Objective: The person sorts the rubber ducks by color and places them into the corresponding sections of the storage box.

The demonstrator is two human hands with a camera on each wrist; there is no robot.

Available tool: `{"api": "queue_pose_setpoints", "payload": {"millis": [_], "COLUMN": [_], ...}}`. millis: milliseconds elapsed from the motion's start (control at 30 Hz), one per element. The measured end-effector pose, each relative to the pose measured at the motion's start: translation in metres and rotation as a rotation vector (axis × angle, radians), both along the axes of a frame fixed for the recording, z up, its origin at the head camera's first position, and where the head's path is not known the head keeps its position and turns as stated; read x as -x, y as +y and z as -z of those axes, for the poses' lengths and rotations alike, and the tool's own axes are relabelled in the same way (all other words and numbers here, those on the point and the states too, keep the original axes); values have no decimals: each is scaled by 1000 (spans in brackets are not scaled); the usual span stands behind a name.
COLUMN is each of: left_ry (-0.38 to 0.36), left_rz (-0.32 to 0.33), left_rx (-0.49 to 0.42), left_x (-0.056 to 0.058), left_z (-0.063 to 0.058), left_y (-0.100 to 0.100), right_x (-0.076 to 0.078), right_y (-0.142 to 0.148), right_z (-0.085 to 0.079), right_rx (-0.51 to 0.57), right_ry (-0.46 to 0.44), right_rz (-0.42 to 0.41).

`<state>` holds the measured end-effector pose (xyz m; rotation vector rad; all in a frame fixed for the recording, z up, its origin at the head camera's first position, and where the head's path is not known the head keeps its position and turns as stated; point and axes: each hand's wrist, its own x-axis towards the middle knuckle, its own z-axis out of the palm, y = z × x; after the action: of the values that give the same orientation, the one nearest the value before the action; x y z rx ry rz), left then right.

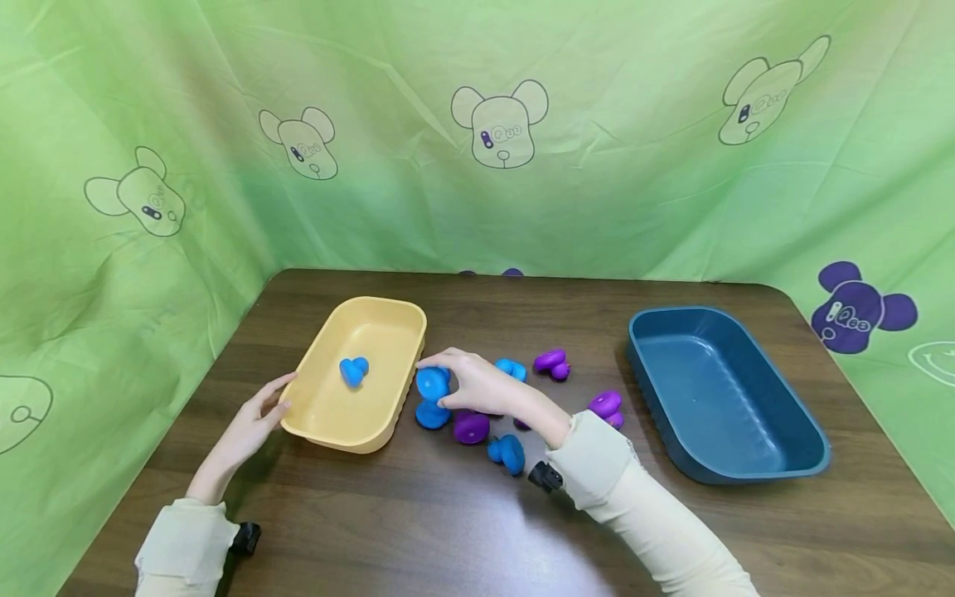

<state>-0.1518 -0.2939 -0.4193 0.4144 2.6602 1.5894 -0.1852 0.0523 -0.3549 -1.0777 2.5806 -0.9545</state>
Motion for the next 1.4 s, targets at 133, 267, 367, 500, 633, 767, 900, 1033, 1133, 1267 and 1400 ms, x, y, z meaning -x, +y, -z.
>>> {"api": "queue_pose_setpoints", "payload": {"millis": [133, 267, 367, 500, 633, 767, 900, 1033, 1133, 1267, 1400], "left_ry": [-2, -5, -8, -15, -21, -25, -23, -27, -25, -16, -15], "left_rz": [-9, -11, -13, -10, -6, -5, -11, -12, -14, -22, -22], "left_rx": [18, 19, 17, 5, -3, 4, 4, 2, 11, 27, 21], "left_x": [1, 1, 0, 0, 0, -1, -1, -1, -2, -2, -2], "left_z": [2, 2, 2, 1, 1, 1, 0, -1, -1, -2, -1], "left_y": [-1, -1, -1, 0, 0, 1, 1, 2, 2, 1, 1], "right_x": [-1, -2, -3, -4, -6, -9, -12, -13, -15, -16, -18], "right_y": [-6, -13, -18, -24, -30, -37, -45, -53, -58, -63, -68], "right_z": [-1, -4, -4, -3, -2, -2, -1, 1, 2, 3, 4], "right_rx": [17, 26, 24, 25, 33, 41, 58, 62, 54, 53, 45], "right_ry": [-13, -11, -6, 4, 22, 20, 33, 50, 46, 29, 18], "right_rz": [-4, -10, -14, -18, -28, -27, -41, -54, -51, -52, -53]}}
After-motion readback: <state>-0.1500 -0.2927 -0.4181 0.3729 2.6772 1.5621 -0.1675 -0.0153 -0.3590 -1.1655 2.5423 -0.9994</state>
